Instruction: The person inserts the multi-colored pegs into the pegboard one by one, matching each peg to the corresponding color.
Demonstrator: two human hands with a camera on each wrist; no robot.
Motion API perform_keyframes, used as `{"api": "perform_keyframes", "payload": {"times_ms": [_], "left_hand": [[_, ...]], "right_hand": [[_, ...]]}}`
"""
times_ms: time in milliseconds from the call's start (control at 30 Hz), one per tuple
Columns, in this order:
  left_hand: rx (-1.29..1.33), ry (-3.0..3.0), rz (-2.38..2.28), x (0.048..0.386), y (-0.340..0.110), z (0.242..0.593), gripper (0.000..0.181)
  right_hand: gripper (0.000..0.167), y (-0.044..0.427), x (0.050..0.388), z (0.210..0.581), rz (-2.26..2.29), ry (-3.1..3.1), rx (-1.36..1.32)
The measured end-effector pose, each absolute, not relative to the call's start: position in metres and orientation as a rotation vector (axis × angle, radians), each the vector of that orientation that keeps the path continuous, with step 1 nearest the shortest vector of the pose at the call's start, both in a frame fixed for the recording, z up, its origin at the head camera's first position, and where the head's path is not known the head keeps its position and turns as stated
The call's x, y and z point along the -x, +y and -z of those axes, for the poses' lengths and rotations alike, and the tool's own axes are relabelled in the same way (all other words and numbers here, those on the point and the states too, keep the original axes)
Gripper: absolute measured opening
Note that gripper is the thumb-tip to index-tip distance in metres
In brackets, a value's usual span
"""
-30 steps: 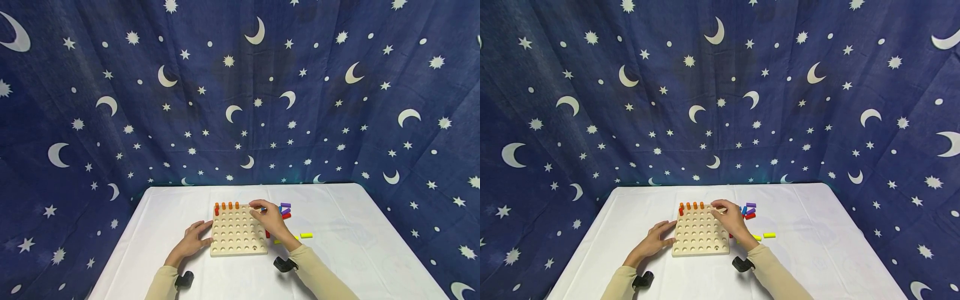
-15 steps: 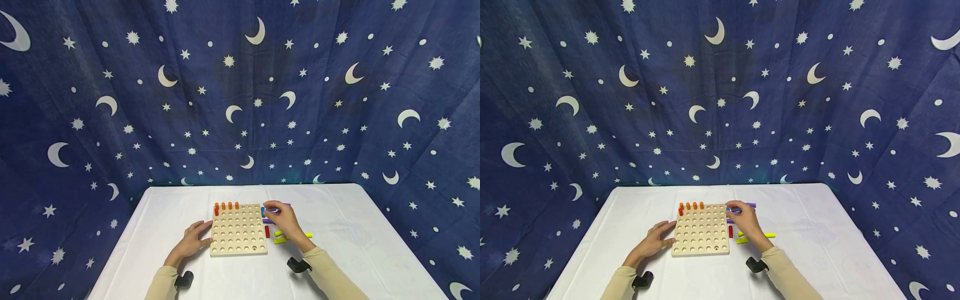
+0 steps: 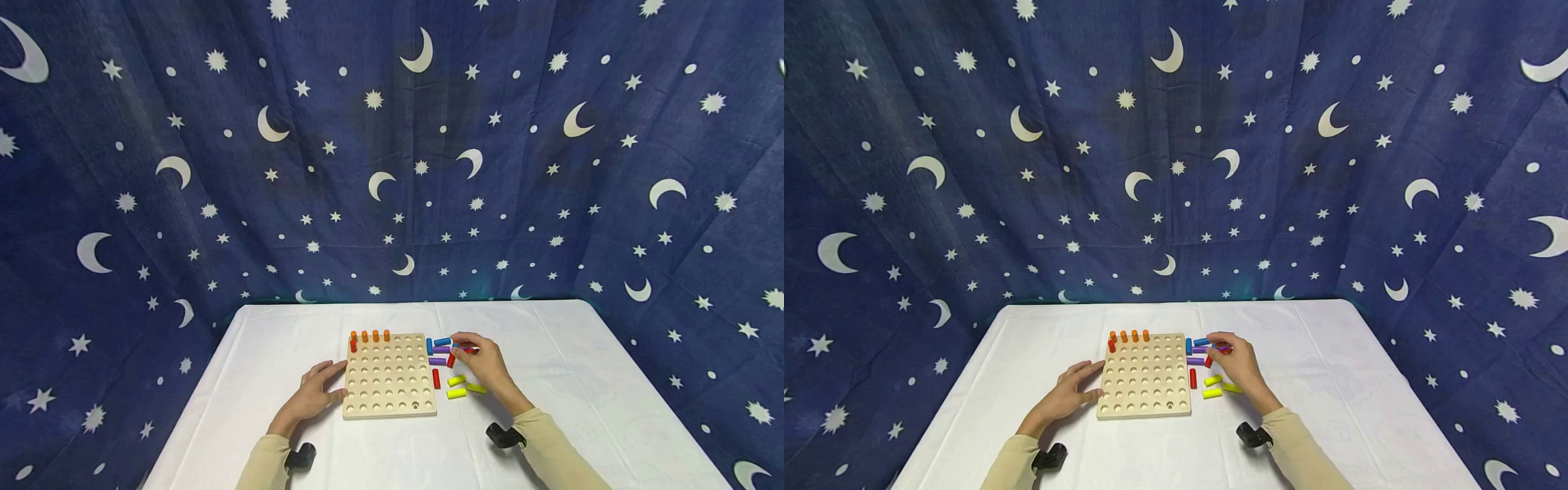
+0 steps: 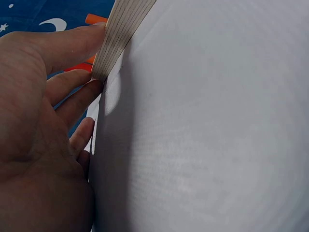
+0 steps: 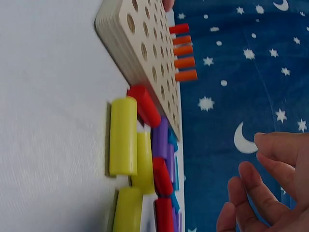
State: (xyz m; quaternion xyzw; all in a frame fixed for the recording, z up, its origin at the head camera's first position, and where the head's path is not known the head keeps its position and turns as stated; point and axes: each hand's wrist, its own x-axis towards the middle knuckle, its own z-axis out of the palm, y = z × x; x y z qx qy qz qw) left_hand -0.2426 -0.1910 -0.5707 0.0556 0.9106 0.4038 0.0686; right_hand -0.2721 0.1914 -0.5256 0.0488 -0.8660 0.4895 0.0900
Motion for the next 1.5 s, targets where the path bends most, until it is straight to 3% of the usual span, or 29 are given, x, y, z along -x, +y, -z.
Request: {"api": "perform_keyframes", "payload": {"times_ms": [633,1500], "left_hand": [[-0.194,2.755,-1.219,0.244,-0.192,0.570,0.063],[-0.192,2.771,-1.205,0.244,-0.191,0.573,0.063]], "right_hand": [[0.028,0.228,0.286,0.545,-1.381,-2.694,0.026],[0.023,0.235,0.306,0.565,-1.381,-2.832,0.165]]}}
